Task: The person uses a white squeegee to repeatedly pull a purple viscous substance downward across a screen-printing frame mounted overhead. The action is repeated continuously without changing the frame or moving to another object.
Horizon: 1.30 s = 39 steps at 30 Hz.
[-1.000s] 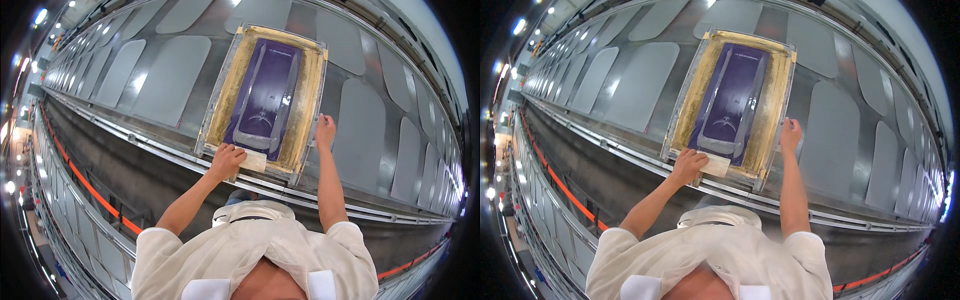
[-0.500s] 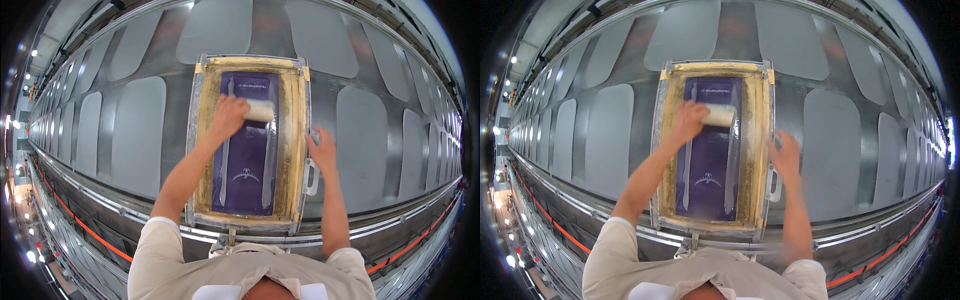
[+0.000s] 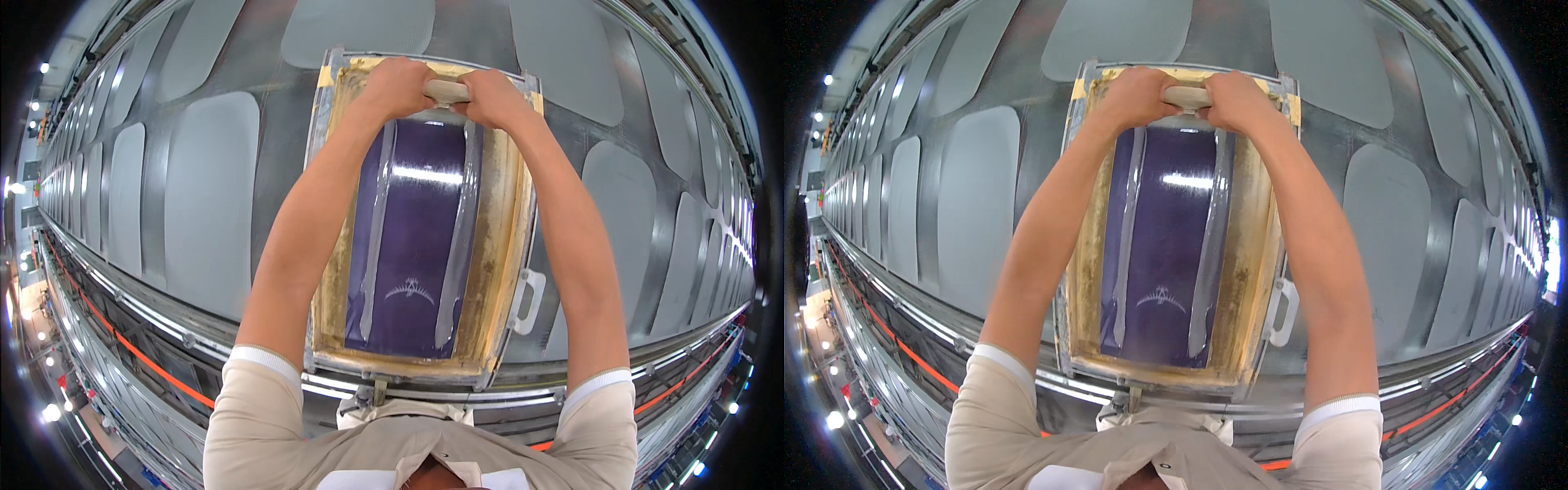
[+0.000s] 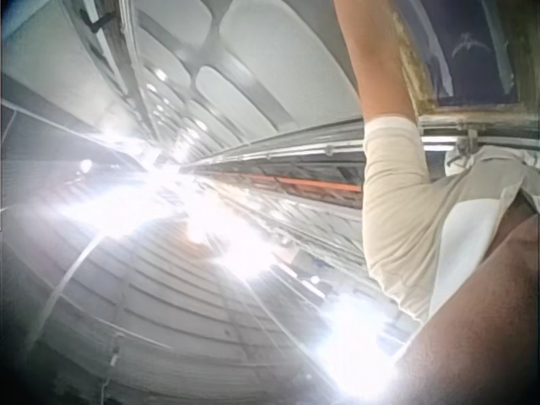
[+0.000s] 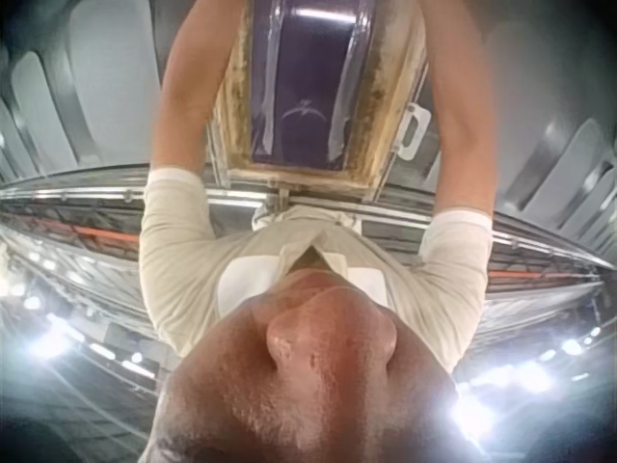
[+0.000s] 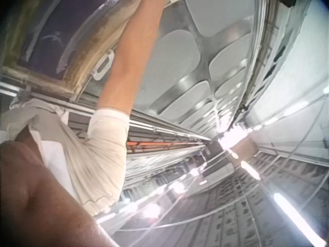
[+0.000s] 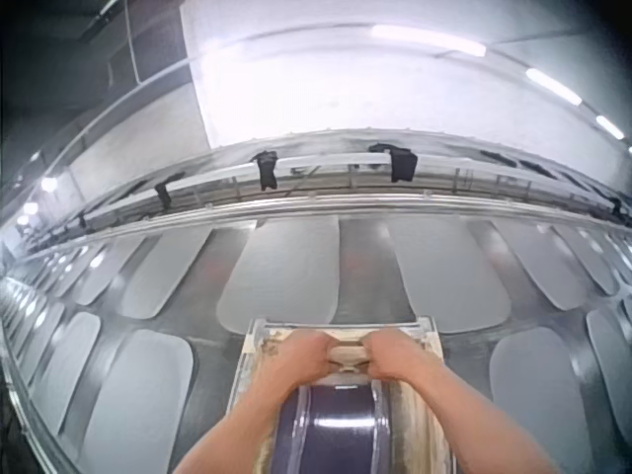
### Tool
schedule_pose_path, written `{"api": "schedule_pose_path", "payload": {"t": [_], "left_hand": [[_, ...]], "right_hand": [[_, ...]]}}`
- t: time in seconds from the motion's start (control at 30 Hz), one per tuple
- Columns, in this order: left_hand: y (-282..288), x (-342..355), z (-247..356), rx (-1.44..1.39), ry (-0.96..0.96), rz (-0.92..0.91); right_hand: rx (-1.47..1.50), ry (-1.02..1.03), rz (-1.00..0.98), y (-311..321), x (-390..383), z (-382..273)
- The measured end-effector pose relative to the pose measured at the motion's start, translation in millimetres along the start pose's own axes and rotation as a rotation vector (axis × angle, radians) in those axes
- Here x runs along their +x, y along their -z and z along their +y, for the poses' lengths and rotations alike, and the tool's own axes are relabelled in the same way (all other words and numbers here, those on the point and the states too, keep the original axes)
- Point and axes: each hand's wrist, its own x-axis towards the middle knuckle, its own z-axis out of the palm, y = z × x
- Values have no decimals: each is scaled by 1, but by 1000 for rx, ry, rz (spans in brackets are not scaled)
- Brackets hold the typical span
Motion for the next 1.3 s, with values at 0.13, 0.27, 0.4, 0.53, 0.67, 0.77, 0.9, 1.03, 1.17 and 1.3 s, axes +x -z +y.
{"api": "schedule_pose_path", "payload": {"t": [0.13,0.27,0.4,0.53,0.67,0.77,0.9,1.03,1.17,1.3], "left_hand": [[-15,-57,20,-19,-27,36],[-37,-157,54,-3,-93,82],[-56,-288,114,-50,-99,73],[-67,-378,150,-76,-85,87],[-52,-357,146,-57,-93,-25],[-37,-278,113,-50,-115,43],[-19,-138,49,85,-152,183],[6,-27,14,146,-98,76],[-3,21,-12,53,-89,55],[-2,19,-8,22,3,0]], "right_hand": [[18,16,21,-21,-48,-25],[-9,128,78,-61,-137,-65],[1,166,1,-118,-256,-109],[25,238,109,-143,-339,-151],[-13,179,-16,-125,-324,-145],[-67,144,-33,-93,-250,-114],[-73,132,63,-41,-118,-54],[-103,40,77,0,-25,-11],[-56,37,47,0,19,20],[-24,7,32,1,15,11]]}}
